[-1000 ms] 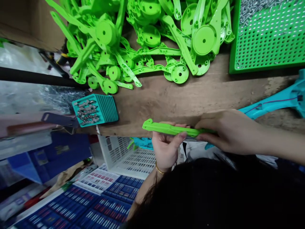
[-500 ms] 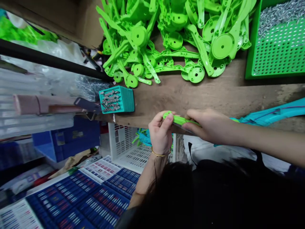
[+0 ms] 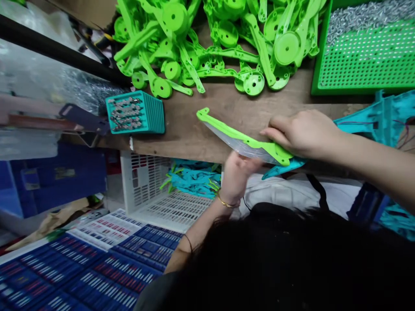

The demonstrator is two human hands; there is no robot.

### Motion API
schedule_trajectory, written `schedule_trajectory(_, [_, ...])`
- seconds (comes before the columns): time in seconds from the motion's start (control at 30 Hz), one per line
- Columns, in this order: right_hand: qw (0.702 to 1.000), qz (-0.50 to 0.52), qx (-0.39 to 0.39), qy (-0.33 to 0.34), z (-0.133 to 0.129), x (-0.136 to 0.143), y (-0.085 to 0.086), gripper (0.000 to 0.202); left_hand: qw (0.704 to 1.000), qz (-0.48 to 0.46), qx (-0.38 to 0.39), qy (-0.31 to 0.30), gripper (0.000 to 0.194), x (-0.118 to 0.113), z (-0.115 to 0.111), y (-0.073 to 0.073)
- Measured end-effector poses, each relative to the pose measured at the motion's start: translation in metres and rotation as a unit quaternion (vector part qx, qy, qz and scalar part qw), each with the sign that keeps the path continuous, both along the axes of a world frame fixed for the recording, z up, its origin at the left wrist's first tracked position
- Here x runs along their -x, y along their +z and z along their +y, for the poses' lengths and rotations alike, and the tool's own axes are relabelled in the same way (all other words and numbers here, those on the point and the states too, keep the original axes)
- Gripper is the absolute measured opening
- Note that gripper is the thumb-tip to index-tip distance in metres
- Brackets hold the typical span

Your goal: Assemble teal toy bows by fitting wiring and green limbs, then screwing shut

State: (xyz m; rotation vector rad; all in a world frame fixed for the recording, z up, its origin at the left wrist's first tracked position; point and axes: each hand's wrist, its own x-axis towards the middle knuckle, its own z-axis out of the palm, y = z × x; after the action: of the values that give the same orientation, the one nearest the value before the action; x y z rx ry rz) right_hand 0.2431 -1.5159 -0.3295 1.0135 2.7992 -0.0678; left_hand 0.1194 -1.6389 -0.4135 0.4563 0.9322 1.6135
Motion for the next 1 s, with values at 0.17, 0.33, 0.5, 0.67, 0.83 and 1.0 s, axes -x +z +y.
schedule_trajectory(0.17, [0.997,0.065,0.016,-0.026,-0.008,0.014,-0.005,0.044,0.998,-0.004,0.035,-0.05,0.028,-0.035,-0.007,0.011])
schedule_trajectory(0.33, [0.995,0.07,0.064,-0.014,-0.005,0.011,0.027,0.062,0.996,-0.012,0.056,-0.066,0.03,-0.016,-0.008,0.017])
schedule_trajectory(0.5, [0.998,0.047,0.044,0.016,0.008,-0.023,0.052,0.088,0.995,-0.01,0.06,-0.075,0.029,0.001,-0.013,0.012])
schedule_trajectory(0.67, [0.987,0.117,0.074,0.082,0.007,-0.046,0.021,0.045,0.994,0.005,0.086,-0.068,0.027,0.009,-0.014,0.004])
schedule_trajectory(0.83, [0.991,0.099,0.071,0.059,-0.006,-0.032,0.009,0.043,0.993,0.025,0.082,-0.077,0.026,0.01,-0.013,0.004])
schedule_trajectory(1.0, [0.995,0.058,0.065,0.039,-0.014,-0.011,0.011,0.051,0.993,0.036,0.069,-0.088,0.034,0.004,-0.013,0.007])
